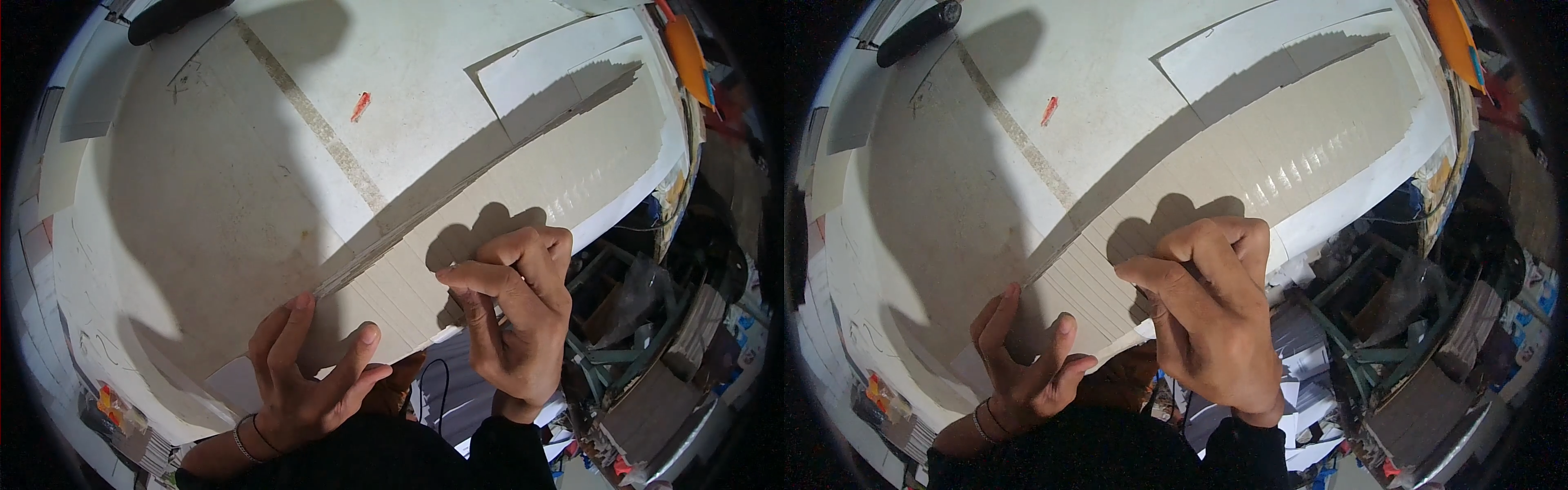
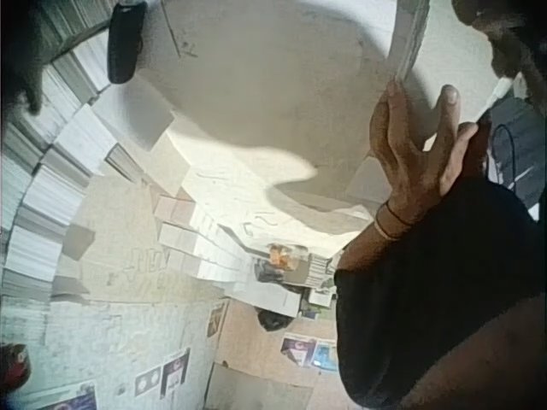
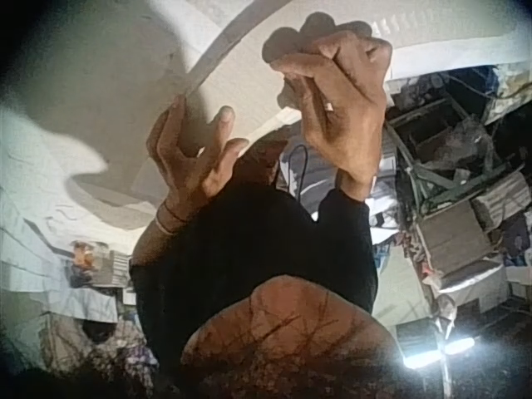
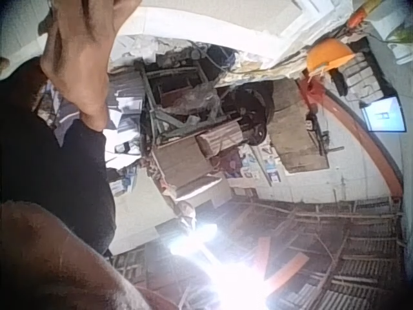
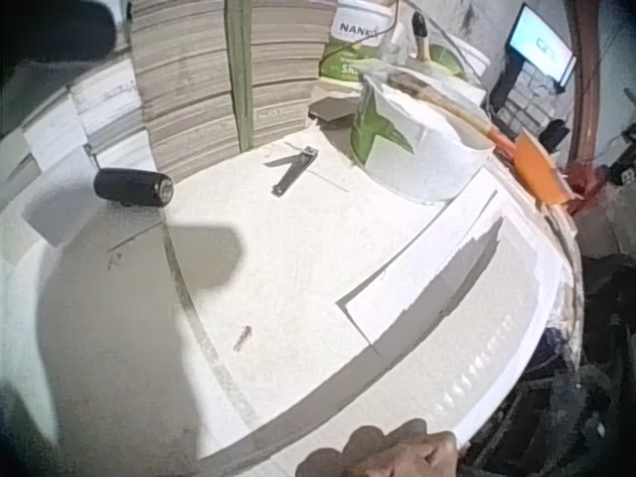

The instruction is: Assemble cardboard boxes by hand using glue and manual alignment.

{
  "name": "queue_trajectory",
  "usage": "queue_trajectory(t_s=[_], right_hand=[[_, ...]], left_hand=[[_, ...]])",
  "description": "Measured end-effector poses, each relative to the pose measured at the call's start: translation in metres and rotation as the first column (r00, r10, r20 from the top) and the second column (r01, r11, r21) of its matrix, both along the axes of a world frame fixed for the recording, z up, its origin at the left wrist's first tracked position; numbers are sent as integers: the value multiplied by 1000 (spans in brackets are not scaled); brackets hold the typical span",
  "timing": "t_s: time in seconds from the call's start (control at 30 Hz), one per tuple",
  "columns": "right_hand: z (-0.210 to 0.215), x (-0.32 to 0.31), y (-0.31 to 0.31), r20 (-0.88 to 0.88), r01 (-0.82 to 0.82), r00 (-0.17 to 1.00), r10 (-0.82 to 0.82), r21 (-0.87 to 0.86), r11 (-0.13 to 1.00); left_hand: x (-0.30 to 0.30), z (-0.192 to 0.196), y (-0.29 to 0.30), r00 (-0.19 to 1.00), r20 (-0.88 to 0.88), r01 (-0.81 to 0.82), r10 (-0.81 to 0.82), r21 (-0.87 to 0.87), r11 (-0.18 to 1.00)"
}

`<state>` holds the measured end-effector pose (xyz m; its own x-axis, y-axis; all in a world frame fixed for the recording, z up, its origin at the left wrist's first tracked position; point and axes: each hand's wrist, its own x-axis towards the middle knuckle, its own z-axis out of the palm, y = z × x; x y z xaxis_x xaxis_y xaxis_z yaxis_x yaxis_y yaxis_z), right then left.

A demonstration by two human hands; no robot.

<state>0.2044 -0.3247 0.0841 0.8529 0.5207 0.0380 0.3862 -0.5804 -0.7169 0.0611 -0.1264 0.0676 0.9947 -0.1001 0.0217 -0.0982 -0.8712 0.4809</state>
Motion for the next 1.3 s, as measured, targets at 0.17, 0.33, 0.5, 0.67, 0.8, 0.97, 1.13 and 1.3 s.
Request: queue_trajectory(t_s=[0.17,0.33,0.5,0.67,0.8,0.97,1.13,1.3], right_hand=[[-4,-4,-2,29,30,999,-32,54,998],[-7,-5,-5,37,36,999,-39,77,996],[-5,-3,-4,26,25,999,-27,60,998],[-6,-3,-4,41,26,999,-29,73,997],[-4,-2,-3,38,30,999,-32,64,998],[1,1,-4,12,9,1000,-9,40,999],[-3,-6,-1,76,49,996,-55,71,996],[-2,-5,5,108,27,993,-40,118,993]], left_hand=[[1,0,0,1000,2,2,-2,8,1000],[0,1,-2,1000,0,-2,2,29,1000],[-1,-3,-1,1000,24,-9,9,25,1000],[0,-2,-1,1000,20,-3,3,34,999],[0,-1,-2,1000,20,-7,7,33,999],[0,0,-1,1000,22,-8,7,28,1000],[0,-1,-2,999,29,-15,15,28,999],[0,-2,-2,998,48,-33,33,-9,999]])
